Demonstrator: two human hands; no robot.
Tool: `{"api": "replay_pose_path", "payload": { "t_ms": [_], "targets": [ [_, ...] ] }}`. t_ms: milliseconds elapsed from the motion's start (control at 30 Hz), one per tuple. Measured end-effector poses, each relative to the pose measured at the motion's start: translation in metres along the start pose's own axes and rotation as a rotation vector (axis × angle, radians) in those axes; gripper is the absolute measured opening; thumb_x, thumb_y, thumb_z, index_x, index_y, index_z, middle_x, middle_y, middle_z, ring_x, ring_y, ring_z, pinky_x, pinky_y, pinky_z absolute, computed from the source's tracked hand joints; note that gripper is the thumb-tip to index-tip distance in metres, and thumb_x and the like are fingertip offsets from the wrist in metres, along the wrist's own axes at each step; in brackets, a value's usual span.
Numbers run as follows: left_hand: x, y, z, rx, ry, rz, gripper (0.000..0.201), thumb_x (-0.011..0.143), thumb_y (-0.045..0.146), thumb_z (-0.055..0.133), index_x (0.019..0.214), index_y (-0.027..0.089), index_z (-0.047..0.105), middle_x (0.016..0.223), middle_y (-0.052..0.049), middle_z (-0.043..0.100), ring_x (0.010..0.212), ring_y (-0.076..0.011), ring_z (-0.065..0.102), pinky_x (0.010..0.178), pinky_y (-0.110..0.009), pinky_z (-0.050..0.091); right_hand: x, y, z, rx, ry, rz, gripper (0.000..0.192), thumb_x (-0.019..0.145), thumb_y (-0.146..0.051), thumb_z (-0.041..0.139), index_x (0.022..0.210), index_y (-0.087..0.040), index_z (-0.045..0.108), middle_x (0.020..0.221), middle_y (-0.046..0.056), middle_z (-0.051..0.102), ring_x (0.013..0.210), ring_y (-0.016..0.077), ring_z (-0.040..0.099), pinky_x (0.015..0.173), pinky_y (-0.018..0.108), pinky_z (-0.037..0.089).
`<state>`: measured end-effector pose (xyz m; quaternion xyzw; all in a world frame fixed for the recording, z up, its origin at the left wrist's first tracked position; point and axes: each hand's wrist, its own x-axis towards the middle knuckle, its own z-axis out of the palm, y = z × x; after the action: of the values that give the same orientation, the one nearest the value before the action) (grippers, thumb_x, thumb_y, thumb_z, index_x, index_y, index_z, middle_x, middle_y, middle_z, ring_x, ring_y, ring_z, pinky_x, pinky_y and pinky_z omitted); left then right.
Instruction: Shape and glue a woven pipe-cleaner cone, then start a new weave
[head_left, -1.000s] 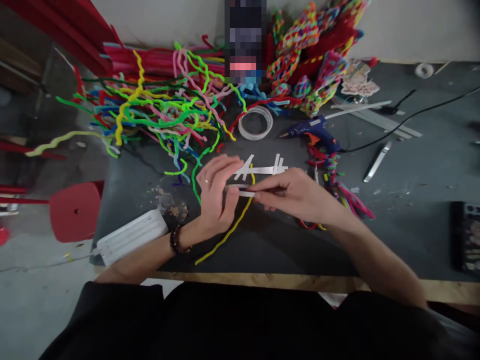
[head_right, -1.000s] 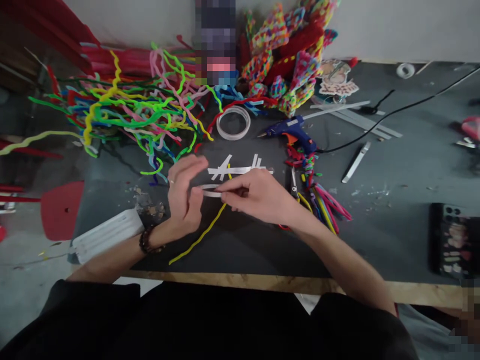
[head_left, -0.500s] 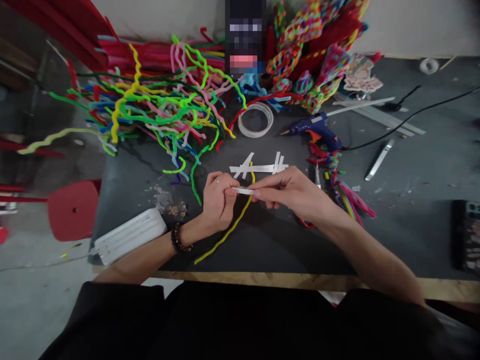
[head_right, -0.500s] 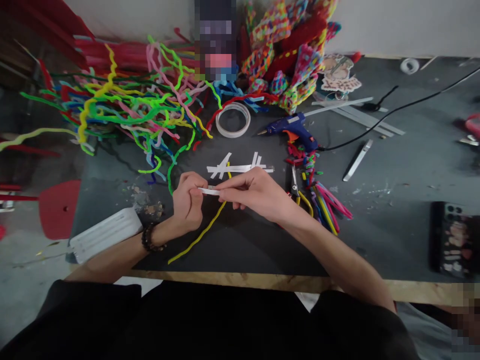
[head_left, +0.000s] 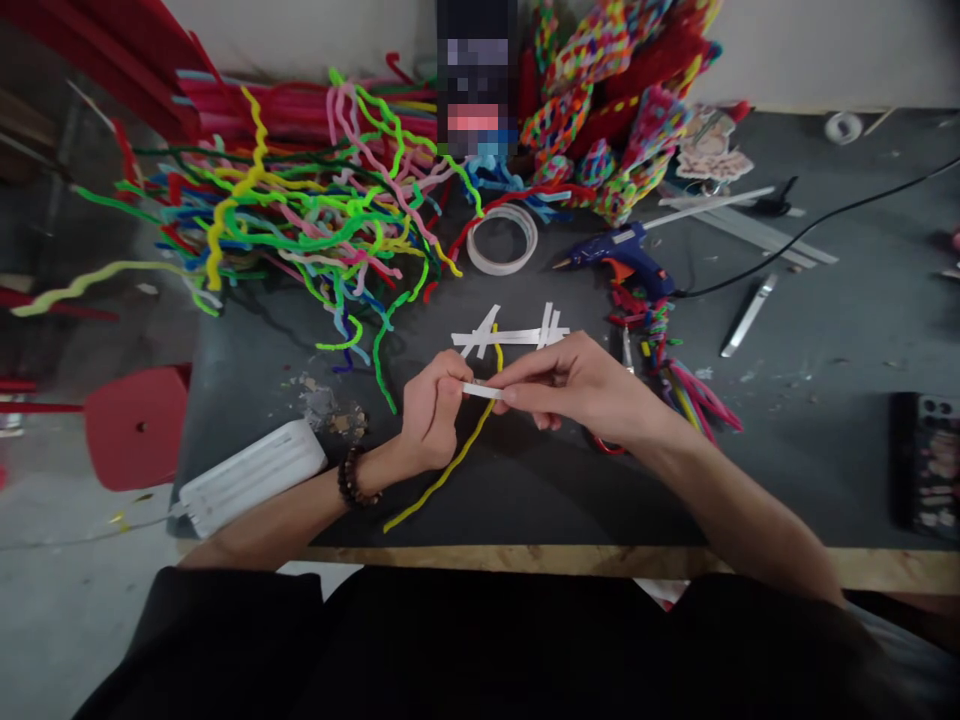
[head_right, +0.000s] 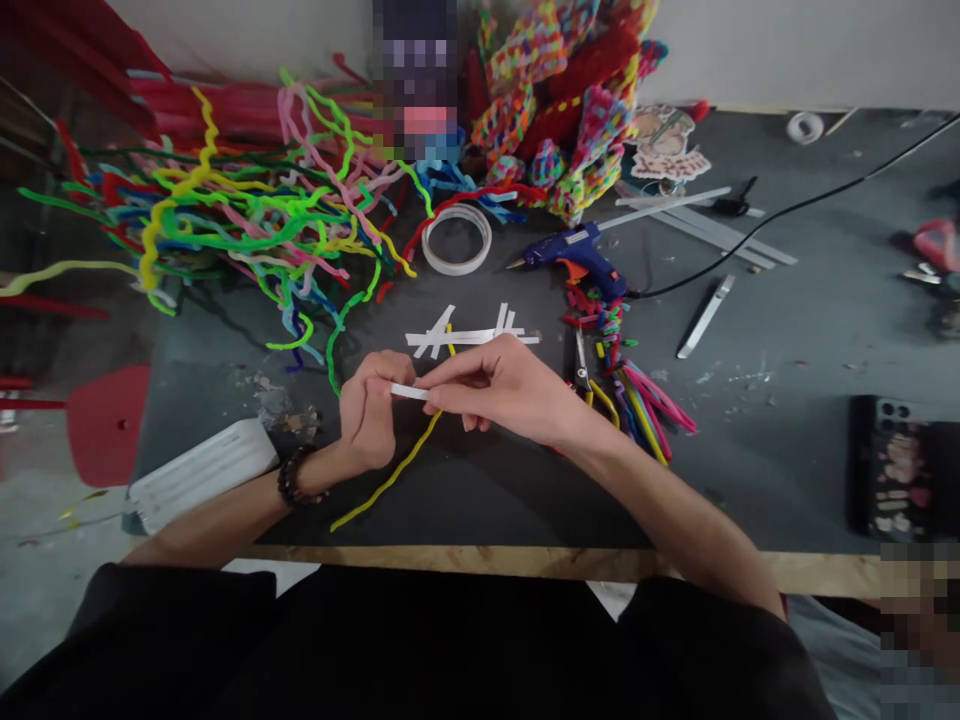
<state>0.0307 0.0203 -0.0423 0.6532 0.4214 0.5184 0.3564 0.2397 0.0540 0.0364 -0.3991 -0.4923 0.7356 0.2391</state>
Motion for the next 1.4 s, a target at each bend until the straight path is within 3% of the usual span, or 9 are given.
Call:
{"api": "replay_pose_path", "payload": {
  "t_ms": [133,400,567,700,900,1033,1267,1400],
  "targets": [
    [0.003,0.0,0.001,-0.076,-0.015,-0.076,0.045,0.112,0.054,0.028,0.084,0.024,0.045,0.073,0.0,0.047,0.067,-0.0163,0.051,0.065,-0.034,0.047,0.001,0.001,-0.003,0.098,-0.103,0.04,0.023,0.087,-0.029,0.081,0.109,-0.022,0.085,0.094,0.005,0.083,0.053,0.0056,0.058,0.047,0.018,0.049],
    [0.002,-0.001,0.0,-0.034,-0.014,-0.054,0.043,0.112,0.053,0.03,0.085,0.024,0.046,0.074,-0.001,0.048,0.07,-0.0174,0.052,0.07,-0.036,0.049,0.005,0.01,0.002,0.169,0.024,0.047,0.018,0.08,-0.029,0.086,0.097,-0.021,0.087,0.08,0.004,0.081,0.052,0.0058,0.057,0.046,0.018,0.048],
    [0.002,-0.002,0.0,-0.008,-0.002,-0.047,0.044,0.112,0.052,0.03,0.084,0.024,0.048,0.073,-0.001,0.049,0.068,-0.0171,0.052,0.068,-0.036,0.048,0.006,0.009,0.002,0.133,0.022,0.038,0.022,0.079,-0.035,0.089,0.096,-0.022,0.087,0.078,0.003,0.079,0.052,0.0063,0.057,0.045,0.019,0.048],
    [0.001,-0.002,-0.001,0.028,0.029,-0.003,0.04,0.113,0.047,0.032,0.087,0.023,0.051,0.073,0.0,0.049,0.068,-0.0159,0.052,0.066,-0.033,0.046,0.005,0.009,0.0,0.044,0.03,-0.038,0.028,0.082,-0.041,0.088,0.102,-0.022,0.086,0.082,0.003,0.08,0.056,0.0081,0.061,0.051,0.021,0.052],
    [0.002,0.005,-0.005,0.227,0.035,0.181,0.021,0.109,0.035,0.045,0.098,0.022,0.057,0.082,-0.002,0.06,0.078,-0.0166,0.058,0.073,-0.033,0.049,-0.003,0.002,0.0,-0.178,0.278,-0.26,0.027,0.089,-0.042,0.082,0.112,-0.027,0.084,0.113,0.006,0.081,0.084,0.0165,0.074,0.076,0.031,0.063],
    [0.006,0.012,-0.004,0.395,0.046,0.334,0.012,0.106,0.03,0.054,0.099,0.022,0.059,0.077,0.001,0.063,0.072,-0.015,0.059,0.079,-0.033,0.05,-0.008,-0.001,0.005,-0.466,0.427,-0.339,0.016,0.092,-0.034,0.078,0.106,-0.031,0.085,0.115,0.005,0.081,0.102,0.0236,0.077,0.087,0.039,0.065],
    [0.009,0.018,-0.003,0.526,0.025,0.389,0.012,0.104,0.033,0.062,0.099,0.022,0.062,0.08,0.001,0.072,0.073,-0.0153,0.066,0.078,-0.034,0.05,-0.008,0.003,0.006,-0.559,0.499,-0.336,0.012,0.092,-0.033,0.076,0.099,-0.027,0.084,0.1,0.004,0.082,0.087,0.0215,0.077,0.083,0.038,0.064],
    [0.016,0.024,-0.005,0.618,-0.052,0.339,0.014,0.101,0.03,0.067,0.111,0.02,0.065,0.095,-0.004,0.078,0.087,-0.0183,0.073,0.082,-0.034,0.05,-0.007,-0.005,-0.005,-0.709,0.5,-0.308,0.013,0.095,-0.034,0.071,0.095,-0.026,0.081,0.09,0.003,0.081,0.076,0.0197,0.075,0.076,0.035,0.06]
  ]
}}
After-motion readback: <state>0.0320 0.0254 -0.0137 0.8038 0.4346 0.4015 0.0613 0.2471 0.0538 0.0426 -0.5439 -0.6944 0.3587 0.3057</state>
